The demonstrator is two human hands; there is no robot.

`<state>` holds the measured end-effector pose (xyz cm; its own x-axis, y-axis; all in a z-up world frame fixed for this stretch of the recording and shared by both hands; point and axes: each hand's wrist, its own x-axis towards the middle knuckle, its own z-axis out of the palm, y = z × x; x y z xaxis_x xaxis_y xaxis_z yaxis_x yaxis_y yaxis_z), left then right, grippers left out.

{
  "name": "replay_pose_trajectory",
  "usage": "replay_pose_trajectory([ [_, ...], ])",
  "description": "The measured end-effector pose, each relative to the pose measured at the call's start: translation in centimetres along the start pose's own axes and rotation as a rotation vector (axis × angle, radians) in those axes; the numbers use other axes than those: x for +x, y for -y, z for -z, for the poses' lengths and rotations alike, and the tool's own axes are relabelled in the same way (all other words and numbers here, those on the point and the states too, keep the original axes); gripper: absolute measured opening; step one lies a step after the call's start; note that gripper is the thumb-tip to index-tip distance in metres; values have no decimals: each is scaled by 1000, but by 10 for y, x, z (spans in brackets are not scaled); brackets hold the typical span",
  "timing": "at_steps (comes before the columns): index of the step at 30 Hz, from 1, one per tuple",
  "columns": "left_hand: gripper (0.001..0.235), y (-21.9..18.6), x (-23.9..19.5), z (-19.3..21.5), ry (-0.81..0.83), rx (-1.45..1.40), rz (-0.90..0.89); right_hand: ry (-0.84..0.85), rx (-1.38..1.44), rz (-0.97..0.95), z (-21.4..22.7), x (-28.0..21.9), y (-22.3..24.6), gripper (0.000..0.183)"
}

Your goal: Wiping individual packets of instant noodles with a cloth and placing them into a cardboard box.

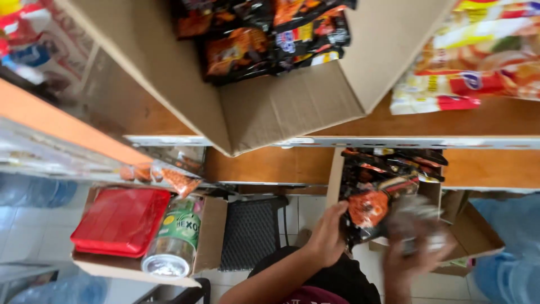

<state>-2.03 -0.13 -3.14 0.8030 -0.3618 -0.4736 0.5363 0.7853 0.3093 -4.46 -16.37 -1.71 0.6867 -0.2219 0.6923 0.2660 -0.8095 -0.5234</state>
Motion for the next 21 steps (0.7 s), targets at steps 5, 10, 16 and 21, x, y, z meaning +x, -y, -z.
replay_pose_trajectory([
  [5,50,-4,-8,-16,133,88,-64,-4,19,-125,-3,-6,-1,17],
  [10,49,9,15,6,-139,31,137,138,77,182,2,-21,43,21],
  [16,44,23,14,18,50,70,-80,-34,254,-389,6,5,-7,25],
  [21,51,-10,-9,-34,80,-37,-32,143,31,-49,6,-45,22,38],
])
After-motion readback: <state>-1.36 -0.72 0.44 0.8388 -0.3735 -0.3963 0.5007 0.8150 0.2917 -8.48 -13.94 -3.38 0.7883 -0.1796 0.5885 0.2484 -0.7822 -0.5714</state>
